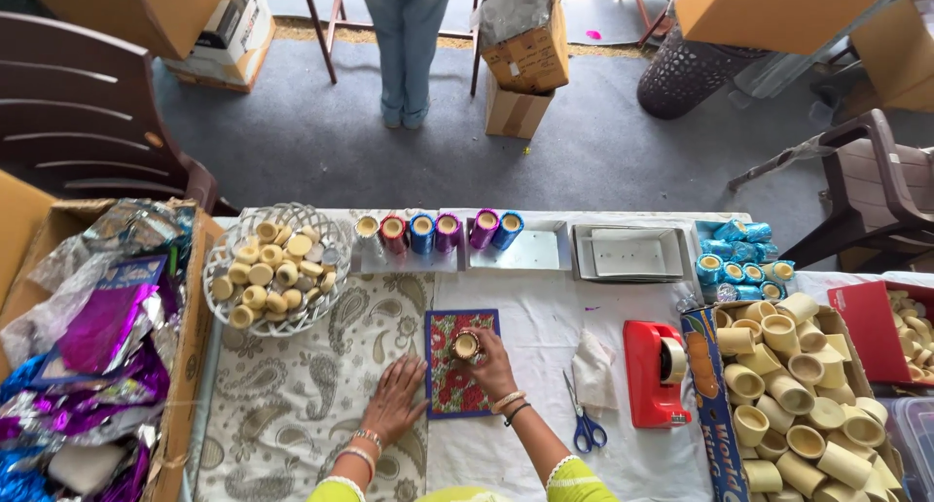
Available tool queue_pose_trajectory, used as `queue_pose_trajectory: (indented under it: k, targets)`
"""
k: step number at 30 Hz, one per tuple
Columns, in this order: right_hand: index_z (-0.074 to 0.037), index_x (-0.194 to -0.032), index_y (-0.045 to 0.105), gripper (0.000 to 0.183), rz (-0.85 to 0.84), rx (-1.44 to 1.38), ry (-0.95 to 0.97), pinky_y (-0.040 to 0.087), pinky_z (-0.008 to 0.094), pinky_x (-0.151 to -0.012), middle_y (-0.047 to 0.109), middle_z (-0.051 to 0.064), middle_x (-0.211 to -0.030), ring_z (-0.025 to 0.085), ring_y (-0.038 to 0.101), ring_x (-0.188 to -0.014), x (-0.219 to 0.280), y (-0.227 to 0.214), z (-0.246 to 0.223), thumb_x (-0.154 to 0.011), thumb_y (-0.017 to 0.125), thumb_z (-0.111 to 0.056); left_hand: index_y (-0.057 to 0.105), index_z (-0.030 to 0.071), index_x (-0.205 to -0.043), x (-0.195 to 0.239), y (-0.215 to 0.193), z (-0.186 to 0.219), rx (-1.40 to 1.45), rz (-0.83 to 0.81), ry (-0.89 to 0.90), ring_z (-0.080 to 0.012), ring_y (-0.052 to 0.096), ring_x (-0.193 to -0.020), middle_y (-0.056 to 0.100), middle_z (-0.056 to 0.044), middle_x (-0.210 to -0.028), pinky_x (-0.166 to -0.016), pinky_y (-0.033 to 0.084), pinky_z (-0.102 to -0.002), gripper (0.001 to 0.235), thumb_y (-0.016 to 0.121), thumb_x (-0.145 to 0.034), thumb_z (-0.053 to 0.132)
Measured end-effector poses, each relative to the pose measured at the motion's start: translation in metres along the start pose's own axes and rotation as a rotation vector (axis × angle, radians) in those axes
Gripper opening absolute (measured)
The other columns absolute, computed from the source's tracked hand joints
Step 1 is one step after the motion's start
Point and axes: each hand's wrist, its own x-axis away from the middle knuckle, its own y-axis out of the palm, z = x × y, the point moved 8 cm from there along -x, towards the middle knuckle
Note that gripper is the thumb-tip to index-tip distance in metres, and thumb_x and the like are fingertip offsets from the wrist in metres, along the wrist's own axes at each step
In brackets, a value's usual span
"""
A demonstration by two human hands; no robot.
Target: The person wraps small beige cups with shiny metallic foil sheets. They pick up a cup, place it on a sheet of foil, and fold the foil around the cup to cover it. The wrapped cups are then placed into a tray on the table.
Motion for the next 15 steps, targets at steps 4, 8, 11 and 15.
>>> queue_pose_trajectory:
  k: [4, 8, 11, 15]
  targets:
    - [-0.011, -0.125, 0.065, 0.064, -0.012, -0.06, 0.053, 0.054, 0.039, -0.101, 0.068, 0.007, -0.118, 0.025, 0.063, -0.115, -0.013, -0.018, 0.012, -0.068, 0.094, -0.013, 0.024, 0.008, -0.155, 0.002, 0.003, 0.0, -0.103, 0.037, 0.061, -0.0316, 0.02, -0.147, 0.028, -0.013, -0.158, -0.12, 0.011, -0.046, 0.081, 0.047, -0.093, 0.055]
    - [-0.009, -0.125, 0.063, 0.059, 0.096, -0.19, 0.015, 0.058, 0.034, -0.095, 0.069, 0.005, -0.123, 0.019, 0.067, -0.113, -0.047, -0.064, 0.038, -0.072, 0.09, -0.011, 0.025, 0.006, -0.154, 0.002, 0.006, -0.002, -0.077, 0.005, 0.059, -0.0328, 0.02, -0.146, 0.027, -0.015, -0.158, -0.12, 0.011, -0.045, 0.081, 0.048, -0.092, 0.053]
    - [-0.008, -0.125, 0.062, 0.057, 0.203, -0.159, -0.027, 0.06, 0.032, -0.092, 0.069, 0.005, -0.126, 0.017, 0.069, -0.112, -0.09, -0.11, 0.059, -0.074, 0.088, -0.009, 0.027, 0.005, -0.153, 0.004, 0.005, -0.002, -0.076, 0.02, 0.063, -0.0333, 0.02, -0.146, 0.028, -0.015, -0.157, -0.12, 0.01, -0.046, 0.08, 0.049, -0.091, 0.052]
    - [-0.01, -0.129, 0.065, 0.058, 0.259, -0.037, 0.016, 0.061, 0.032, -0.09, 0.068, 0.005, -0.124, 0.018, 0.07, -0.11, -0.149, -0.151, 0.071, -0.075, 0.087, -0.007, 0.029, 0.006, -0.152, 0.007, 0.023, -0.01, -0.057, 0.051, 0.092, -0.0331, 0.02, -0.147, 0.028, -0.015, -0.158, -0.12, 0.011, -0.046, 0.079, 0.052, -0.091, 0.05]
